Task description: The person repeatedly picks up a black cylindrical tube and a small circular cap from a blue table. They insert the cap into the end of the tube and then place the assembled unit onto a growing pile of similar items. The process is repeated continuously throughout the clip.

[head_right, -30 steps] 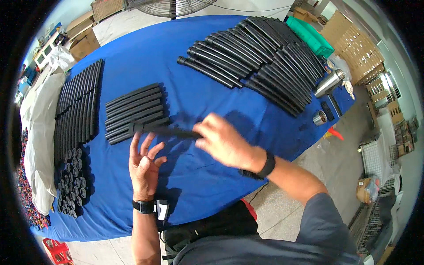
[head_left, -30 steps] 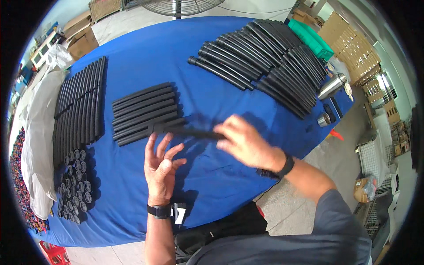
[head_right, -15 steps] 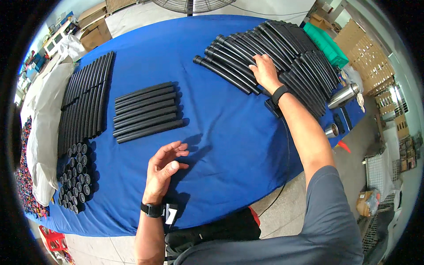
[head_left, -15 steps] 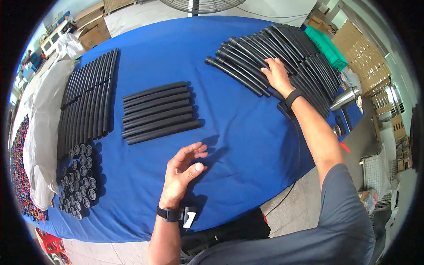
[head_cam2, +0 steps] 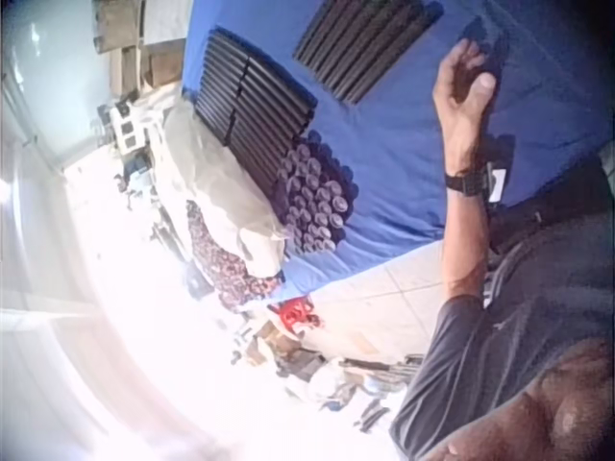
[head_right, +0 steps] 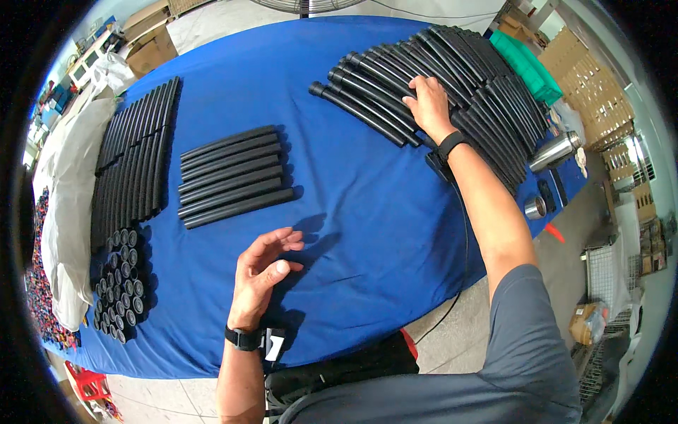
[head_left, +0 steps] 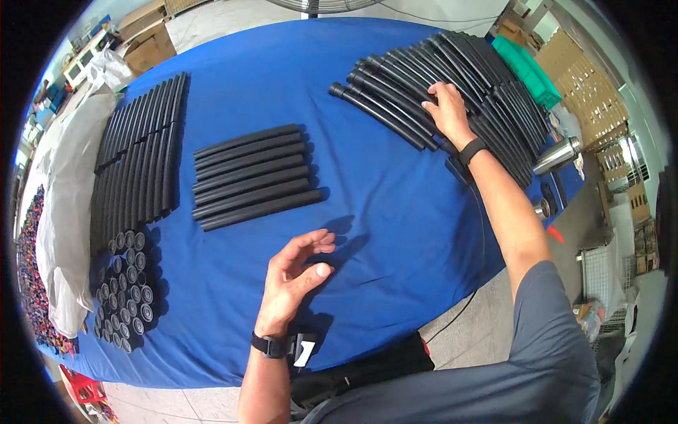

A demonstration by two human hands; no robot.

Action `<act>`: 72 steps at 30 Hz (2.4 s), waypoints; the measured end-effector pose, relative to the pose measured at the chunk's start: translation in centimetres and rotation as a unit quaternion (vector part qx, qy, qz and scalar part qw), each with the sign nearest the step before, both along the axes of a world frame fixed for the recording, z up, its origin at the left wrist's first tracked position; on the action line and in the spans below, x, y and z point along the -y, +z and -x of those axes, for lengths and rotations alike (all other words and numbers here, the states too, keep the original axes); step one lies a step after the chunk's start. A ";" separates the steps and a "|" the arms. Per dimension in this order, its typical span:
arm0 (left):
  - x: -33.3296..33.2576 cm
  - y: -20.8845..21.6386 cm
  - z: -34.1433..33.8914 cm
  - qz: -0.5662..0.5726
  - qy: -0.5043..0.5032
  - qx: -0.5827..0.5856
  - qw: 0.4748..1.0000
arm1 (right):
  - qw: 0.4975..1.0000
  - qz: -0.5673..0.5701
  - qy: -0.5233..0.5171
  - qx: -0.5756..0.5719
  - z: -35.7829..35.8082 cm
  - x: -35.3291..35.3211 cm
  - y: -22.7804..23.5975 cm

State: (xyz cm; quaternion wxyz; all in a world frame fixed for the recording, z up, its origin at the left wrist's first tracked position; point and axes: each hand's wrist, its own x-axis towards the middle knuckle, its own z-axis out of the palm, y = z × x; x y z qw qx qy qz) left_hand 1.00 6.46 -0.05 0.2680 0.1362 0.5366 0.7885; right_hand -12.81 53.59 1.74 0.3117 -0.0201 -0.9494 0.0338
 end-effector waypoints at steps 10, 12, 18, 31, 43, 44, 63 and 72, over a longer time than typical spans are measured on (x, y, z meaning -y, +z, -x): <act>-0.2 -0.6 0.2 0.003 -0.012 0.005 1.000 | 0.984 0.165 0.019 -0.068 -1.5 1.4 1.3; 0.4 -0.9 0.1 0.003 -0.003 0.002 1.000 | 0.906 0.419 0.054 -0.030 -3.5 6.0 2.1; 0.6 -0.9 -0.1 0.005 -0.003 0.019 1.000 | 0.458 0.872 0.156 0.074 -13.8 18.8 -0.2; 3.1 2.5 2.9 0.379 0.103 -0.470 0.790 | 0.378 0.897 0.216 0.078 -13.2 21.4 -4.5; 2.7 1.3 4.3 0.507 0.044 -0.500 0.700 | 0.237 0.931 0.278 0.012 -4.9 16.2 -6.7; 2.8 1.2 4.3 0.503 0.044 -0.500 0.703 | 0.254 0.931 0.263 -0.007 -4.6 16.0 -6.8; 3.2 1.5 4.6 0.516 0.037 -0.481 0.708 | 0.272 0.931 0.245 -0.007 -4.2 15.1 -6.9; 3.7 2.6 3.6 0.537 0.053 -0.493 0.683 | 0.274 0.923 0.269 0.005 -4.1 14.8 -7.1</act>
